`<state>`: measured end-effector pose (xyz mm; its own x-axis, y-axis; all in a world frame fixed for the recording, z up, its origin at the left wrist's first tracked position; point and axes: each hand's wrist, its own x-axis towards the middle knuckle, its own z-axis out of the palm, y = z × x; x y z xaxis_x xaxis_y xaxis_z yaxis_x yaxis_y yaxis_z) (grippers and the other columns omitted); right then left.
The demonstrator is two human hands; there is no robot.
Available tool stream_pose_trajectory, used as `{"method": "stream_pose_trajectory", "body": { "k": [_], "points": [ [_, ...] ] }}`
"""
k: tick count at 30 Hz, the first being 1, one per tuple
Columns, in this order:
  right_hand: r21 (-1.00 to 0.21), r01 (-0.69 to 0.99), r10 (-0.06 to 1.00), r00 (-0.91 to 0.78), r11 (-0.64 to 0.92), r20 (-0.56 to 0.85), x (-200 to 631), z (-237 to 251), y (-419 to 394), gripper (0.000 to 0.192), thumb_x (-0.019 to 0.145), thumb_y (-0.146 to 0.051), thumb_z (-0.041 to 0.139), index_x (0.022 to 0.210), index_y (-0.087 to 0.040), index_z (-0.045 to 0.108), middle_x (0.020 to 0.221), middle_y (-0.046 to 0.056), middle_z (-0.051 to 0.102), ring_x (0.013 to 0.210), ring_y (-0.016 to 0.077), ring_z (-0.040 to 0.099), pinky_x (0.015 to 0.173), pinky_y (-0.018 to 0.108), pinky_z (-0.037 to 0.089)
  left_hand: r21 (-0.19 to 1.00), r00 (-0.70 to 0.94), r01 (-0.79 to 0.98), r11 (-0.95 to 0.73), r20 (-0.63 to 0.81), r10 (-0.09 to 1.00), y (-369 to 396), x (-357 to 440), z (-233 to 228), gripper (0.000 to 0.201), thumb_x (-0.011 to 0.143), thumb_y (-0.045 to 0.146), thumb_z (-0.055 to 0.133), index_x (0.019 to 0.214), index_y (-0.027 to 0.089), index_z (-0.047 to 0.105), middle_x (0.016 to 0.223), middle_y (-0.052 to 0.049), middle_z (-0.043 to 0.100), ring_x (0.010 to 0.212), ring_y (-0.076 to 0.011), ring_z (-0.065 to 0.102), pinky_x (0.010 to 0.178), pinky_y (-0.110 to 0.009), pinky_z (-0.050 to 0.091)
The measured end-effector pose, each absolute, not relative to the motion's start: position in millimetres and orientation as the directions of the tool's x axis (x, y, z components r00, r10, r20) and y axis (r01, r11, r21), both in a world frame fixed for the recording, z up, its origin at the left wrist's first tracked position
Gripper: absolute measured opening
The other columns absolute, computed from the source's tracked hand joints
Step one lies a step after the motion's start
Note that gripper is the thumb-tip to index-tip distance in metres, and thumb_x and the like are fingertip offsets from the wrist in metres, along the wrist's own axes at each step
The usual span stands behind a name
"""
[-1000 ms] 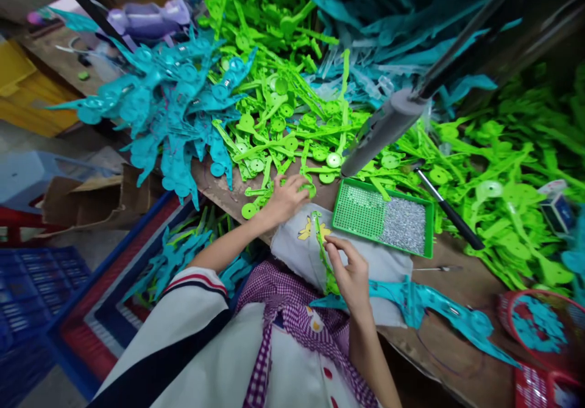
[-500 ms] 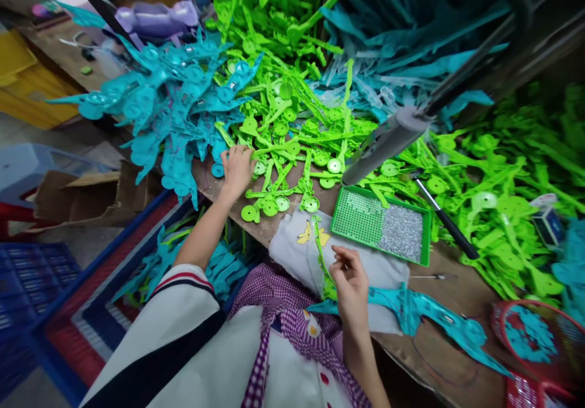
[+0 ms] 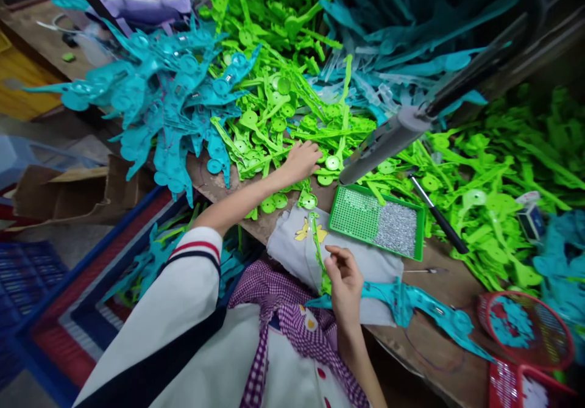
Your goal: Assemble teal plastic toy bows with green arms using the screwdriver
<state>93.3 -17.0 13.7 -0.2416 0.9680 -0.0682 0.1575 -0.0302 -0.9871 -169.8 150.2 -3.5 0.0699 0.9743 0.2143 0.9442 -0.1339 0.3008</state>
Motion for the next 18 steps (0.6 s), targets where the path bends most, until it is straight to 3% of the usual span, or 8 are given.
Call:
{"method": "stream_pose_trajectory", "body": {
  "k": [3,5,7,9,13,15,17,18],
  "points": [
    [-0.980,0.200,0.951,-0.303,0.002,-0.060,105,17,-24,0.019,0.087,-0.038,0.066,0.094,-0.023,0.074,0.079,0.002,0.064,0.073,0.0164,0.059,0.064,0.029,0.047,0.216,0.141,0.962,-0.167,0.129,0.982,185,-162,-10,0.007,0.084,0.013,0.065,0.085,0.013,0.071,0.102,-0.016,0.068,0.110,-0.0342,0.057,0.098,-0.052,0.038],
    [-0.972,0.227,0.960,-0.256,-0.053,-0.112,114,18,-29,0.021,0.087,-0.040,0.066,0.089,-0.021,0.075,0.080,0.004,0.068,0.073,0.0171,0.061,0.063,0.029,0.047,0.219,0.186,0.951,-0.220,0.166,0.968,195,-169,-12,0.012,0.087,0.015,0.060,0.081,0.014,0.070,0.096,-0.014,0.068,0.106,-0.0332,0.059,0.098,-0.053,0.039],
    [-0.968,0.223,0.970,-0.188,-0.114,-0.157,117,22,-33,0.022,0.088,-0.040,0.066,0.087,-0.020,0.074,0.081,0.004,0.071,0.073,0.0167,0.062,0.063,0.028,0.048,0.283,0.179,0.923,-0.259,0.279,0.943,201,-182,-8,0.016,0.092,0.023,0.058,0.083,0.015,0.068,0.094,-0.013,0.068,0.103,-0.0311,0.061,0.097,-0.051,0.042],
    [-0.977,0.195,0.967,-0.220,-0.089,-0.132,111,30,-31,0.020,0.090,-0.038,0.064,0.090,-0.021,0.074,0.082,0.003,0.071,0.075,0.0161,0.063,0.066,0.028,0.049,0.397,0.069,0.883,-0.250,0.418,0.906,207,-200,3,0.023,0.095,0.036,0.057,0.087,0.016,0.067,0.095,-0.011,0.067,0.098,-0.0280,0.063,0.093,-0.047,0.047],
    [-0.983,0.150,0.804,-0.595,0.107,-0.004,85,39,-14,0.020,0.092,-0.036,0.064,0.103,-0.025,0.075,0.091,0.003,0.073,0.080,0.0157,0.063,0.075,0.029,0.051,0.597,-0.271,0.765,-0.241,0.638,0.721,196,-223,41,0.037,0.098,0.056,0.050,0.098,0.021,0.062,0.099,-0.008,0.066,0.096,-0.0231,0.066,0.089,-0.042,0.053],
    [-0.987,0.151,0.776,-0.629,0.064,-0.046,75,36,-9,0.024,0.094,-0.040,0.061,0.106,-0.024,0.074,0.090,0.004,0.074,0.075,0.0148,0.063,0.072,0.029,0.052,0.629,-0.360,0.733,-0.260,0.683,0.635,162,-216,53,0.037,0.099,0.057,0.048,0.102,0.022,0.060,0.105,-0.008,0.066,0.105,-0.0231,0.065,0.093,-0.043,0.053],
    [-0.994,0.091,0.831,-0.545,-0.069,-0.107,71,29,-12,0.034,0.098,-0.046,0.053,0.117,-0.024,0.069,0.095,0.005,0.074,0.073,0.0146,0.065,0.069,0.030,0.054,0.633,-0.345,0.729,-0.259,0.667,0.660,107,-194,50,0.034,0.100,0.054,0.047,0.102,0.023,0.060,0.118,-0.010,0.065,0.116,-0.0244,0.062,0.100,-0.048,0.051],
    [-0.992,0.034,0.853,-0.509,-0.118,-0.119,71,26,-15,0.041,0.098,-0.050,0.049,0.126,-0.024,0.064,0.102,0.007,0.075,0.078,0.0155,0.067,0.072,0.031,0.057,0.627,-0.259,0.735,-0.259,0.612,0.747,76,-179,42,0.034,0.100,0.054,0.045,0.100,0.024,0.061,0.118,-0.010,0.065,0.117,-0.0248,0.062,0.101,-0.050,0.052]
  ]
}}
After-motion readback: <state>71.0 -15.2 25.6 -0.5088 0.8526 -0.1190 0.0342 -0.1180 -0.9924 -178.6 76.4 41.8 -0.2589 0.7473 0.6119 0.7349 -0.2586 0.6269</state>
